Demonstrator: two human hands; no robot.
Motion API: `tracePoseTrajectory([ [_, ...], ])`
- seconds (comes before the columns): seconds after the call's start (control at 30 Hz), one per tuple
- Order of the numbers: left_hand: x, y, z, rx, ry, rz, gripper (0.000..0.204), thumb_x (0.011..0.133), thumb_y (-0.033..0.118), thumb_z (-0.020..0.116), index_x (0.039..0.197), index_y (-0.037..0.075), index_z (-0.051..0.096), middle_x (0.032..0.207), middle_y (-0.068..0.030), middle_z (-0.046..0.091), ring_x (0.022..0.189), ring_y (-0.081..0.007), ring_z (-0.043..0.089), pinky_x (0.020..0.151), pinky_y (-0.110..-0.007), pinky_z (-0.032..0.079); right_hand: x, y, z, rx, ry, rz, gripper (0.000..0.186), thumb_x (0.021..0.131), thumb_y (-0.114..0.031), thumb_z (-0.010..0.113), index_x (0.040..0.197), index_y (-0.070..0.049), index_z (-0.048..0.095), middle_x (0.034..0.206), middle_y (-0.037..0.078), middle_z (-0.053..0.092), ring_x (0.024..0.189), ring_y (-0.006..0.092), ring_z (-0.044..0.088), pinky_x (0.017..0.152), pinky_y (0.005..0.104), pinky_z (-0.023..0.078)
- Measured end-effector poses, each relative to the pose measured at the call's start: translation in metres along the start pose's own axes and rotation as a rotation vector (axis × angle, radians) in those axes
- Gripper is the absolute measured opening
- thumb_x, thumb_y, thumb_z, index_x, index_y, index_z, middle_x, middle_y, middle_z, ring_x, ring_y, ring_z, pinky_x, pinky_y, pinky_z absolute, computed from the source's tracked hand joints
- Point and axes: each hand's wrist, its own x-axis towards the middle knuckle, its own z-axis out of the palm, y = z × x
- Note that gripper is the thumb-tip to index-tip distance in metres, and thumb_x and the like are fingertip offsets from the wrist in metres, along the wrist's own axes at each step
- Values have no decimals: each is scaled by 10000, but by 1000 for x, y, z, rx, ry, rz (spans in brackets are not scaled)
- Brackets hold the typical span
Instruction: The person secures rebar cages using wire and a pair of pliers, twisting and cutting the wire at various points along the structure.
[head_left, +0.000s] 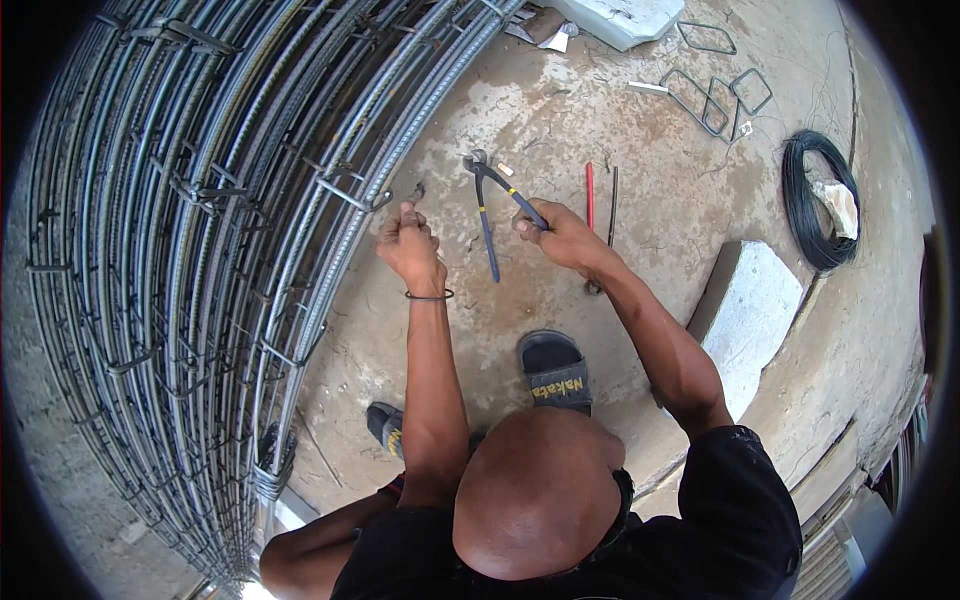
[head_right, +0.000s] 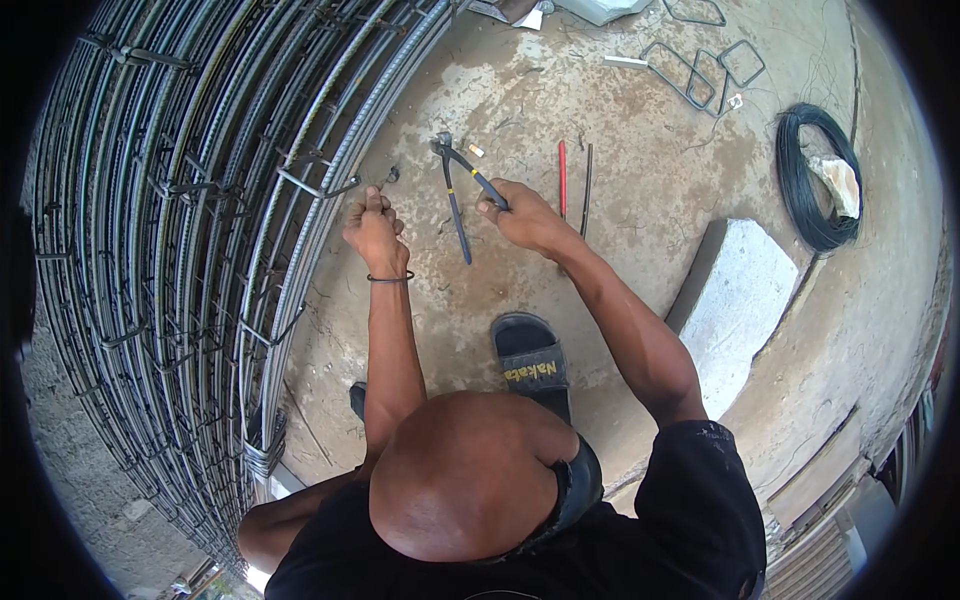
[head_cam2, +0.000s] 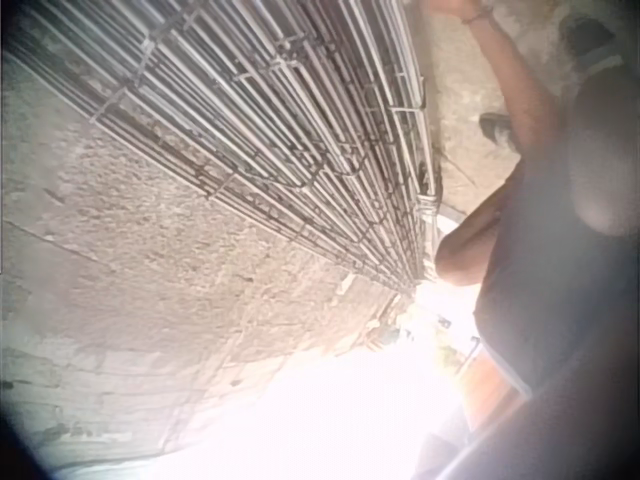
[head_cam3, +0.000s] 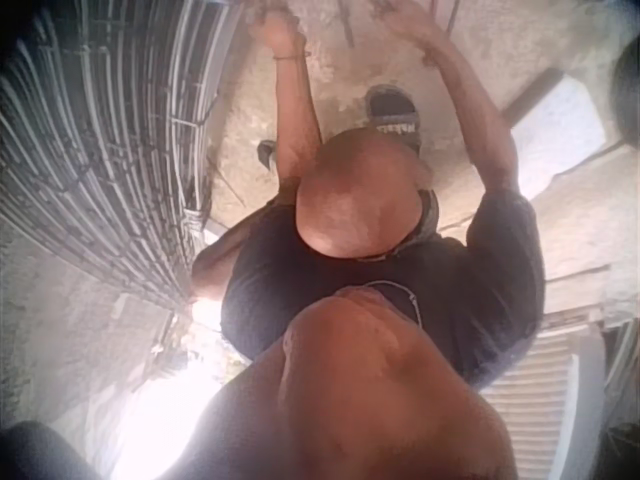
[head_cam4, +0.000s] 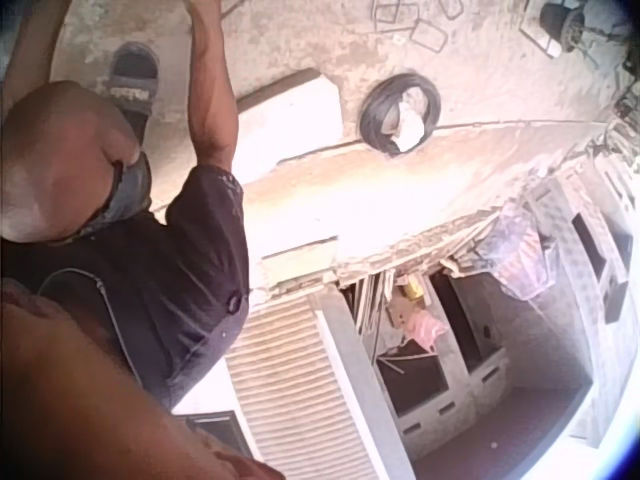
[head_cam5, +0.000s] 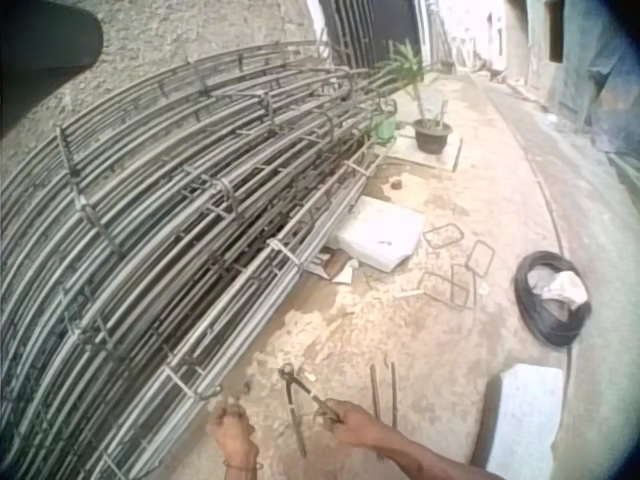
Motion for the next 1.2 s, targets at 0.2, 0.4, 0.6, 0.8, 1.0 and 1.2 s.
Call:
tracePoseTrajectory([
  [0.2,15,1,-3,239,219,195,178,836,95,620,771,-64,668,593,-72,591,521,-121,489,518,-307,399,-6,15,-17,-32,15,20,163,912,-156,558,990,-16,586,819,30,570,762,114,480,723,266,401],
  [0.4,2,31,46,-118,97,-46,206,864,90,569,745,-68,625,547,-50,521,457,-117,420,428,-280,310,-10,15,5,101,71,-70,110,891,-127,577,916,-20,565,745,53,558,720,141,498,708,306,416],
  [0.6,-16,28,24,-679,126,-229,189,915,102,544,821,-46,616,574,-13,485,416,-59,333,376,-217,195,-9,20,13,170,86,-73,115,893,-117,570,938,-11,572,779,70,598,753,144,562,737,305,440],
  [0.8,-3,-24,-10,28,-72,-213,202,924,121,533,967,-58,617,588,10,454,428,-35,271,374,-204,196,-12,2,3,228,29,89,152,876,-131,594,968,-10,579,837,106,605,821,180,576,745,334,455],
  [1.0,-39,27,-49,-223,-585,-474,150,880,80,547,909,-46,623,590,13,452,443,-30,275,382,-204,188,-14,-31,-15,-623,407,-487,459,792,-219,667,1202,-57,541,1229,197,474,1124,309,441,960,453,372],
  [1.2,-35,52,-91,-5,-792,-605,137,840,9,481,840,-38,610,591,13,444,459,-34,289,387,-203,193,-15,-68,55,-1054,-231,-1057,473,811,-123,521,1278,-47,500,1037,140,577,1001,269,541,1002,445,359],
])
